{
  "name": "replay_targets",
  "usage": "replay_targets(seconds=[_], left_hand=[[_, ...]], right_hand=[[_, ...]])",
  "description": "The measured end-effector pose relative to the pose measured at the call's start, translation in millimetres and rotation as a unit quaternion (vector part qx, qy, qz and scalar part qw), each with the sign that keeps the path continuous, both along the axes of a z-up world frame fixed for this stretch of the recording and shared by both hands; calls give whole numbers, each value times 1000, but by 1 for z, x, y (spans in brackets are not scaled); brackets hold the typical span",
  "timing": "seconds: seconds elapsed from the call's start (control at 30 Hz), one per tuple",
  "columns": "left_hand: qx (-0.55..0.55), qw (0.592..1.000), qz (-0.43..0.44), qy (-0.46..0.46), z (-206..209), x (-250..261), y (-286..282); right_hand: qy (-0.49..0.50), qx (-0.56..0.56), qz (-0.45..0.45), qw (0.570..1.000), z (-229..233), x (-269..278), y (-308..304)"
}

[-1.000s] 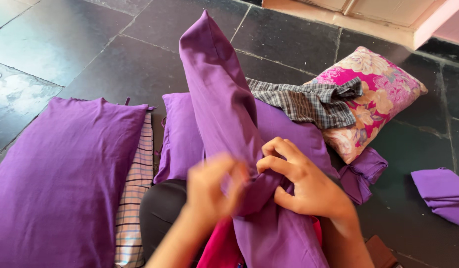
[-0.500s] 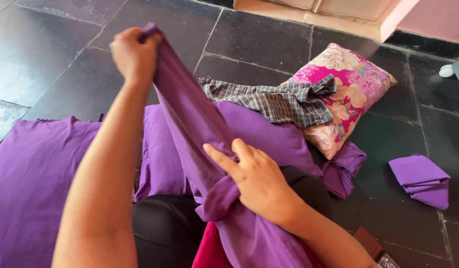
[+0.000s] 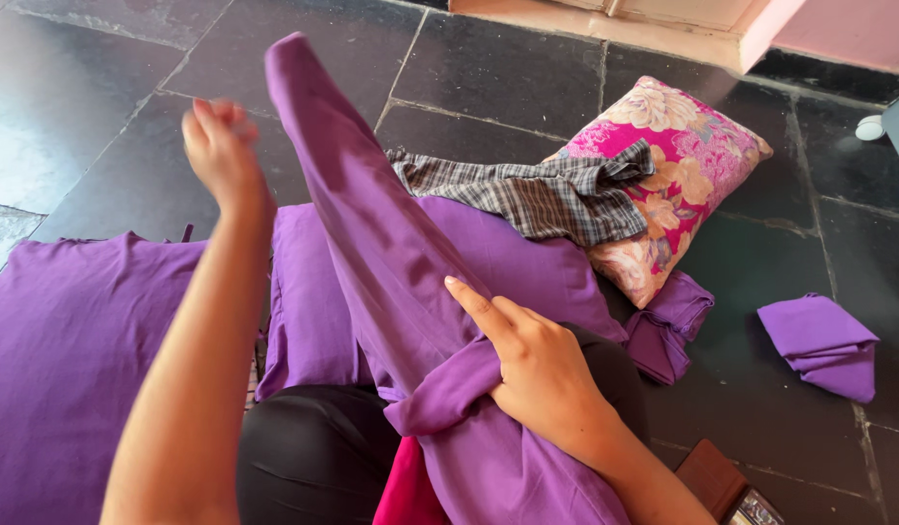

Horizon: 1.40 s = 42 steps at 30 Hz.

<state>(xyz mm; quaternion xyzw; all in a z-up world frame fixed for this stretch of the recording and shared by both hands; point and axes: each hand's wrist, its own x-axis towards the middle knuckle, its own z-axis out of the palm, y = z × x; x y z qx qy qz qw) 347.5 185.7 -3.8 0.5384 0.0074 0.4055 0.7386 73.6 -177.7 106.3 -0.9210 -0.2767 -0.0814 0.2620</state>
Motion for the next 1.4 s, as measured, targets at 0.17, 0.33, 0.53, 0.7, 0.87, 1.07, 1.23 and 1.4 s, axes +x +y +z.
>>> replay_targets(seconds=[0.17, 0.33, 0.53, 0.7, 0.87, 1.07, 1.23, 1.4], left_hand=[[168, 970, -87, 154, -49, -80, -36], [152, 969, -131, 142, -45, -93, -69], [81, 974, -95, 191, -38, -85, -73], [98, 965, -43, 241, -56, -105, -47], [95, 967, -55, 229, -96, -101, -47], [25, 976, -61, 206, -122, -67, -55], [45, 990, -85, 102, -85, -39, -33], [49, 973, -119, 190, -69, -29, -26]], right_hand=[[9, 11, 4, 1000, 1, -1, 7], [25, 2, -10, 1000, -4, -6, 24], [4, 16, -9, 1000, -4, -10, 32], [29, 46, -31, 998, -1, -8, 18], [57, 73, -33, 995, -3, -8, 15], [-7, 88, 3, 996, -6, -13, 20], [3, 74, 36, 997, -6, -21, 24], [33, 79, 20, 996, -7, -21, 29]])
